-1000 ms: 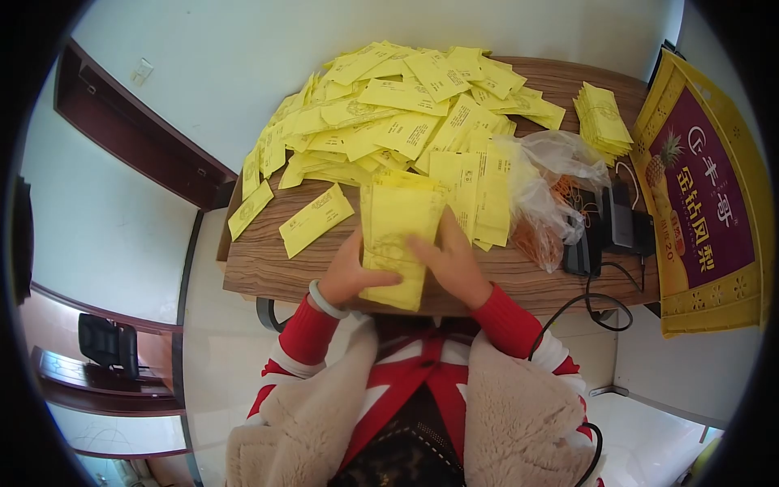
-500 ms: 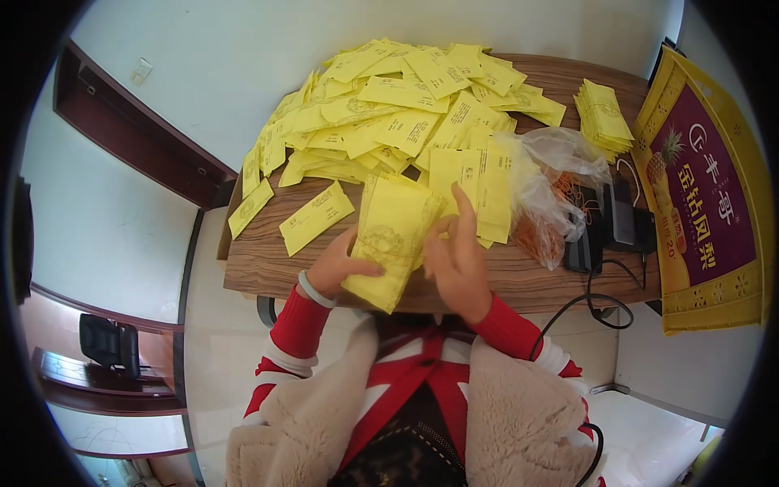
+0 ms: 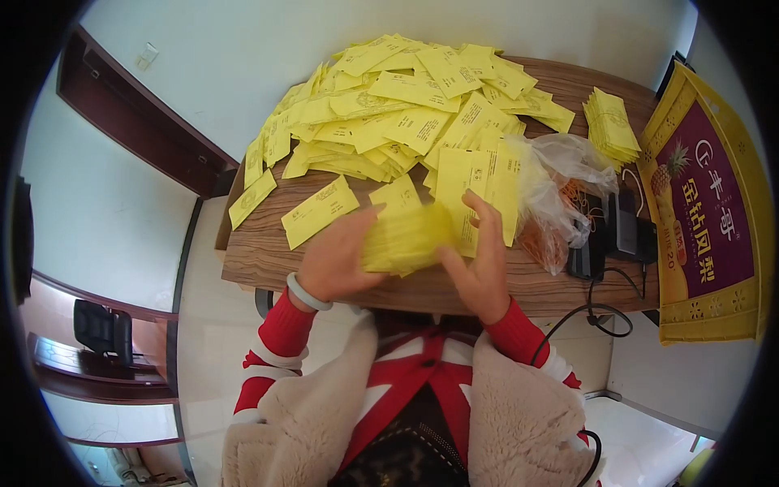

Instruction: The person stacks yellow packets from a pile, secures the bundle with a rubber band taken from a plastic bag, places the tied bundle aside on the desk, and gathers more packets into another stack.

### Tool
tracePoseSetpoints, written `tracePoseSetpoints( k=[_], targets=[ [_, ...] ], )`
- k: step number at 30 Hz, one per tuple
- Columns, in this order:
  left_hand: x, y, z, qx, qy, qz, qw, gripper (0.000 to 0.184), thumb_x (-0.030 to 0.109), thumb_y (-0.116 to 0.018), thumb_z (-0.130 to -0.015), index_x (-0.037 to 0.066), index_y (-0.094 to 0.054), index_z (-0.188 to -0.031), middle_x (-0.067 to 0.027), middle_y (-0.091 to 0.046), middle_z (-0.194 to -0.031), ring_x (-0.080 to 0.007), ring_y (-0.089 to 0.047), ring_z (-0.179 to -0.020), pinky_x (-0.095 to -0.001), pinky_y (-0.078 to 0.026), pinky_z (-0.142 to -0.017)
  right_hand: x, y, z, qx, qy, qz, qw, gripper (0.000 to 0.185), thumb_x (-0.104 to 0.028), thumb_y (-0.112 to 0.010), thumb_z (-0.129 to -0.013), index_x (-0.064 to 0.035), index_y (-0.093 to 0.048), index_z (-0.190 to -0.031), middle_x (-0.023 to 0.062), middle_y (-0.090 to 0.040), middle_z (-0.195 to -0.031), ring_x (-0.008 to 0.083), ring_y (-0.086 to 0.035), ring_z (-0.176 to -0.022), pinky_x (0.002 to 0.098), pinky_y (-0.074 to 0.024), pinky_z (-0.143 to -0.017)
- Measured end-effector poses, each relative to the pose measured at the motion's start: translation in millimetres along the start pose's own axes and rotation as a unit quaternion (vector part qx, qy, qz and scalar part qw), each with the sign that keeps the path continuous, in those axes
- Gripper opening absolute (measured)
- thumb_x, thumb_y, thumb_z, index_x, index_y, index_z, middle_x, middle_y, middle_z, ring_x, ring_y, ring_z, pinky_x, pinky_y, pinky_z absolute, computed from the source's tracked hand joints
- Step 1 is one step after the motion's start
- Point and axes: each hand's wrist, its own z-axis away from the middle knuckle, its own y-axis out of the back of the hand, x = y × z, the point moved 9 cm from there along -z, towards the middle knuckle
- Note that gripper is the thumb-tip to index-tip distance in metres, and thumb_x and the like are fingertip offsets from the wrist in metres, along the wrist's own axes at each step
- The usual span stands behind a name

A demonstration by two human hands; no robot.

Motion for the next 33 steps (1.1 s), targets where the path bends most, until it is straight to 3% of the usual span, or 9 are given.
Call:
tracePoseSetpoints(
  k=[1,7,11,16,22,28,33],
  targets=[
    [3,-5,1,-0.001,-0.037,-0.032,0.999,0.093,0.033,-0.089,-0.066,0.004,-0.051,-0.146,-0.0172,-0.065,-0.126,-0.0351,-0.062,-0.114,-0.0386,-0.05,-0.099,4,-5,-1,-0.024,-0.013,0.007,1.0,0.079,-0.008,-0.073,-0.084,-0.0002,-0.038,-0.155,0.0178,-0.049,-0.148,0.0297,-0.05,-0.131,0.0388,-0.0423,-0.111],
    [5,11,3,0.026,-0.048,-0.012,0.998,0.096,0.035,-0.091,-0.062,0.006,-0.051,-0.144,-0.0151,-0.065,-0.125,-0.0333,-0.062,-0.112,-0.0406,-0.05,-0.097,-8,-17,-6,-0.082,0.019,0.07,0.994,0.095,-0.013,-0.086,-0.074,-0.0004,-0.037,-0.155,0.0183,-0.049,-0.149,0.0341,-0.05,-0.136,0.0397,-0.0416,-0.113],
    [-11,-6,3,-0.038,-0.036,-0.019,0.998,0.091,0.035,-0.091,-0.062,0.006,-0.054,-0.139,-0.0139,-0.065,-0.124,-0.033,-0.063,-0.11,-0.0408,-0.05,-0.096,8,-36,-9,-0.197,-0.016,0.036,0.98,0.099,-0.023,-0.089,-0.074,-0.0003,-0.038,-0.155,0.0197,-0.051,-0.148,0.0358,-0.052,-0.134,0.0418,-0.0418,-0.114],
    [-11,-6,2,-0.048,-0.037,-0.022,0.998,0.084,0.032,-0.09,-0.063,0.006,-0.055,-0.135,-0.0134,-0.066,-0.121,-0.0329,-0.064,-0.105,-0.0412,-0.05,-0.093,7,-36,-4,-0.197,0.004,0.07,0.978,0.105,-0.013,-0.092,-0.07,-0.0024,-0.035,-0.157,0.0186,-0.05,-0.151,0.0339,-0.056,-0.131,0.0392,-0.0445,-0.112],
    [-5,-2,-5,-0.088,-0.02,-0.047,0.995,0.082,0.031,-0.088,-0.064,0.006,-0.056,-0.135,-0.0125,-0.067,-0.119,-0.0328,-0.065,-0.103,-0.0412,-0.05,-0.089,1,-32,0,-0.163,0.016,0.106,0.981,0.107,-0.016,-0.092,-0.071,-0.0023,-0.033,-0.159,0.0204,-0.05,-0.154,0.0348,-0.057,-0.132,0.039,-0.0453,-0.111],
    [6,-3,1,-0.049,-0.054,-0.158,0.985,0.08,0.037,-0.087,-0.063,0.007,-0.057,-0.132,-0.0138,-0.068,-0.115,-0.0325,-0.066,-0.1,-0.0403,-0.049,-0.088,11,-42,10,-0.172,-0.007,0.072,0.982,0.108,-0.022,-0.092,-0.073,-0.0004,-0.031,-0.16,0.0224,-0.05,-0.154,0.0368,-0.058,-0.132,0.0394,-0.0463,-0.11],
    [23,5,-7,-0.032,-0.093,-0.111,0.989,0.077,0.04,-0.089,-0.063,0.006,-0.062,-0.127,-0.0137,-0.07,-0.105,-0.0344,-0.067,-0.092,-0.0395,-0.051,-0.085,2,-36,8,-0.165,-0.016,0.057,0.984,0.107,-0.022,-0.091,-0.074,-0.0006,-0.031,-0.16,0.0228,-0.051,-0.153,0.0368,-0.058,-0.131,0.04,-0.0468,-0.108]
  ],
)
